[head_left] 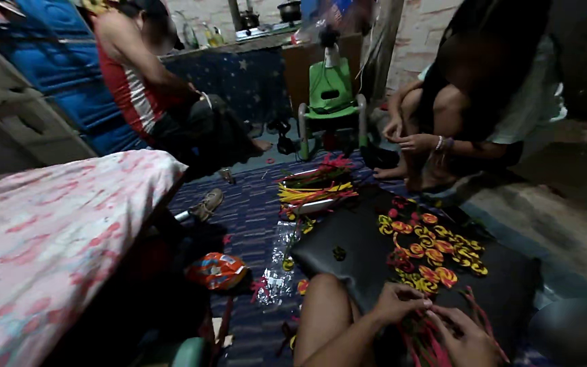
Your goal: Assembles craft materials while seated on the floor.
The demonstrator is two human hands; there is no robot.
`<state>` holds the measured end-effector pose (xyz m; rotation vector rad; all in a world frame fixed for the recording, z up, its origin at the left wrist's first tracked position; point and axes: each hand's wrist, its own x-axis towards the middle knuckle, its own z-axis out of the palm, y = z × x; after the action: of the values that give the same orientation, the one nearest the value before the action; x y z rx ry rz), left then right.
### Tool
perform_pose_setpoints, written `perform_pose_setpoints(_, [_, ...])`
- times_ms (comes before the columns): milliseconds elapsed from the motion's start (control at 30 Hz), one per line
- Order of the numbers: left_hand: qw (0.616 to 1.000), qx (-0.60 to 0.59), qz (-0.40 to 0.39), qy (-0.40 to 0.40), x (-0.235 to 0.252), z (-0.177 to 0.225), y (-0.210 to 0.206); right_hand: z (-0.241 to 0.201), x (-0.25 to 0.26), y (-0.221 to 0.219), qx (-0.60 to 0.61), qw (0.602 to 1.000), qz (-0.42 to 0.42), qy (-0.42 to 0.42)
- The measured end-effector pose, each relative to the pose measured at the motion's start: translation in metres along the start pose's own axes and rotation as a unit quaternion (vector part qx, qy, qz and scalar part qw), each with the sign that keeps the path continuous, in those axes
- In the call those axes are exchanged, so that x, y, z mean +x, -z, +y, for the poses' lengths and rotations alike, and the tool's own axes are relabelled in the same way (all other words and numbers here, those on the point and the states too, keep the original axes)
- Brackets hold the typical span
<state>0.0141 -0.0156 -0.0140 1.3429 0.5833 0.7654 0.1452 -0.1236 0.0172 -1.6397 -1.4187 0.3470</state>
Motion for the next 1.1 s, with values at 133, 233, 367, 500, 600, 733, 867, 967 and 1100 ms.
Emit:
perform_pose_setpoints(133, [0.999,0.028,-0.027,-0.031,0.001,0.002,-0.001,0.005,0.002,0.004,-0.034,0.999,-0.018,0.01])
perform_pose_setpoints(233, [0.997,0.015,-0.033,-0.063,0.003,-0.004,0.0,0.001,0.001,0.005,-0.049,0.998,-0.031,-0.02])
perform_pose_setpoints(367, [0.995,-0.007,-0.034,-0.095,0.008,-0.015,0.003,-0.005,0.0,0.003,-0.026,0.998,-0.021,-0.052])
perform_pose_setpoints(500, [0.997,-0.025,-0.017,-0.066,0.006,-0.013,0.0,0.0,0.0,0.004,0.044,0.993,-0.04,-0.1])
perform_pose_setpoints(600, [0.997,-0.059,0.007,-0.046,0.004,-0.009,0.0,0.001,0.002,0.005,0.071,0.99,-0.039,-0.112])
perform_pose_setpoints(733, [0.989,-0.112,0.091,0.021,0.005,-0.005,-0.002,-0.005,0.006,0.005,0.057,0.993,-0.052,-0.084])
perform_pose_setpoints(867, [0.976,-0.148,0.146,0.067,0.008,0.002,0.0,-0.01,0.006,-0.005,0.041,0.997,-0.037,-0.057])
perform_pose_setpoints(967, [0.969,-0.154,0.184,0.062,0.013,0.006,0.013,-0.014,0.006,-0.015,0.072,0.993,-0.05,-0.078])
perform_pose_setpoints(1100, [0.963,-0.146,0.212,0.071,0.007,0.027,0.016,-0.031,0.004,-0.011,0.092,0.978,-0.09,-0.163])
